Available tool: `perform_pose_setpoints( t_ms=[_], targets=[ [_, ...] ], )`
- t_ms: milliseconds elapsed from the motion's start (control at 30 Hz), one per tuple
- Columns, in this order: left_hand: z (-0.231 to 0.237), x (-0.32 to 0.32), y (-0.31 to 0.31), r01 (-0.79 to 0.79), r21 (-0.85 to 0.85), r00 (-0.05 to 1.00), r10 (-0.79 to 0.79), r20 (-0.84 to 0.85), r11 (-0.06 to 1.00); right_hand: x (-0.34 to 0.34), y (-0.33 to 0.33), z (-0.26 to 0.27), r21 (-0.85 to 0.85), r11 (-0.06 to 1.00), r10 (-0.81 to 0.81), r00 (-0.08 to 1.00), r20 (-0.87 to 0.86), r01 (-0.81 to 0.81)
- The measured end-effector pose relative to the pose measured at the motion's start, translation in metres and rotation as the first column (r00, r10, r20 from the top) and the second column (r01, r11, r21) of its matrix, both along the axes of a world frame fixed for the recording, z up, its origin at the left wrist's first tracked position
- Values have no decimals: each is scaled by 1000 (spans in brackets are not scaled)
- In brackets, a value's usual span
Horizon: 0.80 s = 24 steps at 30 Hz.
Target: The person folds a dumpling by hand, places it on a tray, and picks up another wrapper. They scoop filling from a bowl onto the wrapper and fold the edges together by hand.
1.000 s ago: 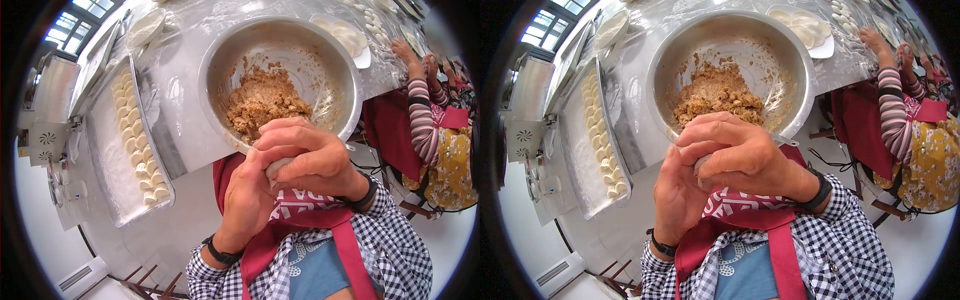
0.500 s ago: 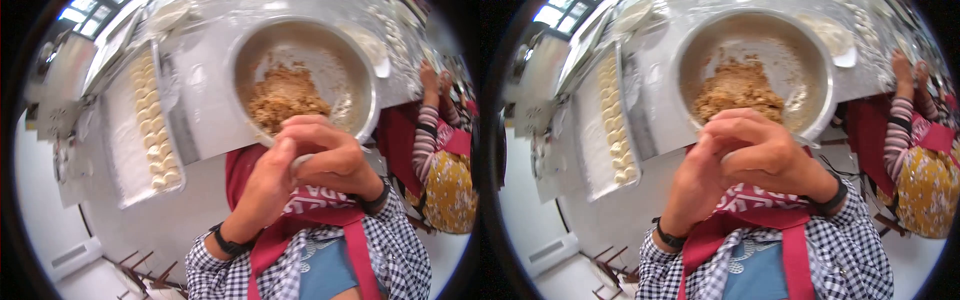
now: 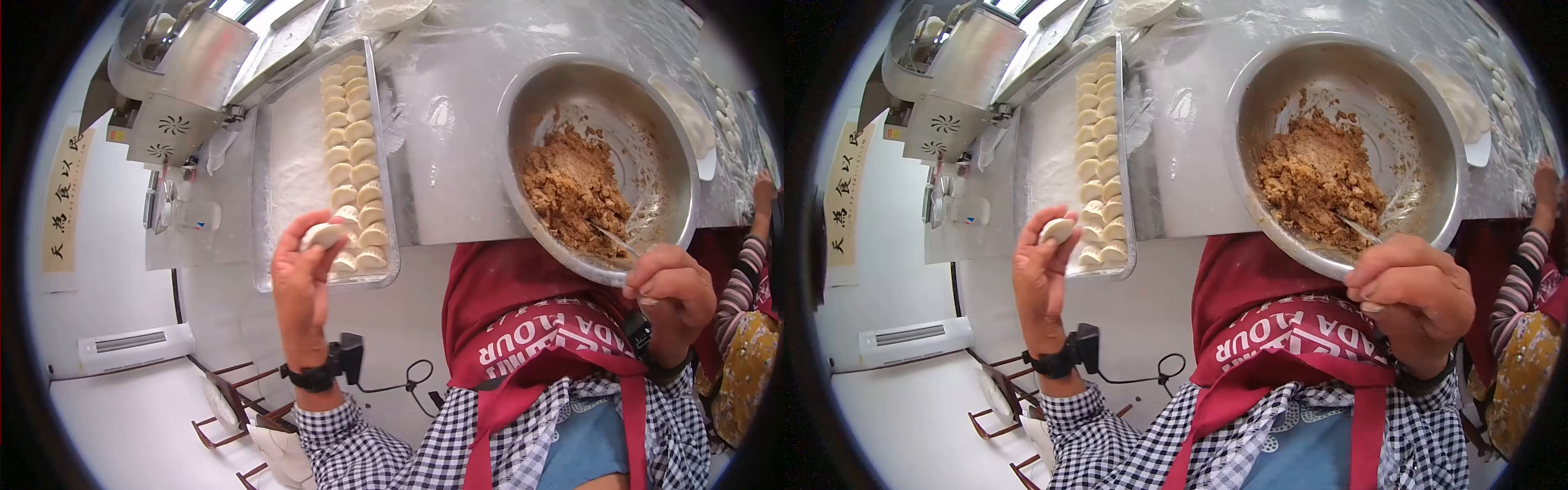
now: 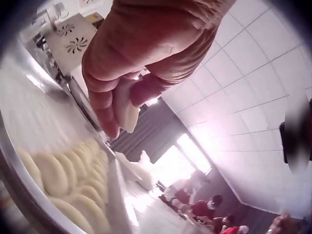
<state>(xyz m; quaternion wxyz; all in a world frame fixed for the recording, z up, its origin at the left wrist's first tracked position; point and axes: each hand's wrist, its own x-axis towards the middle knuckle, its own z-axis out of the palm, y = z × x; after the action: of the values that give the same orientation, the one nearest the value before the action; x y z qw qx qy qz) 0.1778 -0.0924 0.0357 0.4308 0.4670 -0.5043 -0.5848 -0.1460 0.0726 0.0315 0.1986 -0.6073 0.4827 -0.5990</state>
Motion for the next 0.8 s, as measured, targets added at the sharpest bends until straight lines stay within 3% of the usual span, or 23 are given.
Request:
perform_pose_setpoints(
  t_ms=[33,100,167,233,300,400,500,667,733,800],
  targets=[
    [-1,16,-8,3,-9,1000,-3,2,1000,-1,2,0,-9,1000,-3,1000,2,3],
    [-11,51,-22,-125,-6,979,124,163,992,-6,9,0,-35,993,-110,994,27,111],
    [-17,74,-30,-115,10,967,110,232,993,-13,16,-2,-45,988,-149,989,-23,148],
    [-22,90,-36,-111,32,949,97,300,993,-19,22,-2,-33,984,-176,983,42,178],
    [-26,101,-41,-116,104,875,52,482,988,-31,25,-4,-46,981,-190,981,-32,189],
    [-41,116,-50,-28,96,800,-35,599,995,-51,31,-10,-53,992,-107,992,69,110],
    [-53,118,-55,75,79,714,-109,692,994,-58,32,-17,-64,978,-193,979,60,197],
    [-59,109,-55,76,75,682,-106,723,994,-64,34,-22,-40,974,-225,974,1,225],
    [-56,107,-54,170,102,568,-182,803,980,-66,34,-23,-23,971,-238,971,-15,237],
    [-55,106,-52,171,120,590,-200,783,978,-66,32,-23,-20,968,-252,967,-23,252]
  ],
)
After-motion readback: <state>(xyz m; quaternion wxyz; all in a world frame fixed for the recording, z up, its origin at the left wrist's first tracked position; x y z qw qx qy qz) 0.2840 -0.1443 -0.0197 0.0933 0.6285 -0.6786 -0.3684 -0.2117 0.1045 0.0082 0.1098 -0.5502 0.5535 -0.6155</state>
